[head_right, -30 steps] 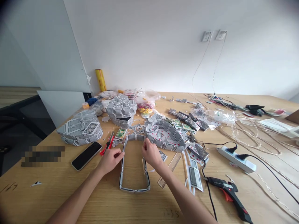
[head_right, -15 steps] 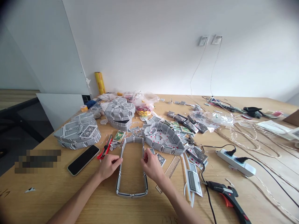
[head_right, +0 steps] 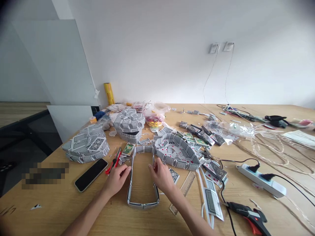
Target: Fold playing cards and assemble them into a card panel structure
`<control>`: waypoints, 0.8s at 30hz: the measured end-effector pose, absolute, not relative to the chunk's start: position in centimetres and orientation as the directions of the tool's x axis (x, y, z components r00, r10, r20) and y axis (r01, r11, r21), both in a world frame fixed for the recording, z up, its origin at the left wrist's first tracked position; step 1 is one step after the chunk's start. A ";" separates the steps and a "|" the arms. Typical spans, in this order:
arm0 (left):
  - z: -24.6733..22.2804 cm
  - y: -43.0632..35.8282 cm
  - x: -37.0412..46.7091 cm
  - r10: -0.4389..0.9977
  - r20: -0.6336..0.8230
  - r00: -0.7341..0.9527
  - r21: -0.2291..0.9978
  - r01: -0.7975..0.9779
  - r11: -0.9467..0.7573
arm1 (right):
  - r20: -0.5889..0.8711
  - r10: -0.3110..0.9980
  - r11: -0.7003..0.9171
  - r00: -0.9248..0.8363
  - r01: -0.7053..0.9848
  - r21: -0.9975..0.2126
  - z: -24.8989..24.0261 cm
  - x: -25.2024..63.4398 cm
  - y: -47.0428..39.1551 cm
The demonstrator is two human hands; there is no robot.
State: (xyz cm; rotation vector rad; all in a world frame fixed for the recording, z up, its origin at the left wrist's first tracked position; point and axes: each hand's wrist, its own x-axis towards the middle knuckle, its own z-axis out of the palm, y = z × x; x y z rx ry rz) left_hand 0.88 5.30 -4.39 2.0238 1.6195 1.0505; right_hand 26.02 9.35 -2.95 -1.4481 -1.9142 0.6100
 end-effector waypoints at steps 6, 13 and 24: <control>-4.5 5.2 0.5 0.899 0.436 0.045 0.606 0.724 -0.330 | 0.283 0.951 0.300 -0.125 0.595 -0.745 -3.6 27.6 7.3; 0.4 5.3 -4.8 0.804 0.590 -0.082 0.509 0.810 -0.291 | 0.290 0.956 0.270 -0.036 0.490 -0.829 -5.6 29.3 6.1; 3.3 7.3 -17.3 0.904 0.372 0.210 -0.111 0.977 -0.181 | 0.236 0.971 0.232 -0.040 0.407 -0.883 -6.3 28.6 6.5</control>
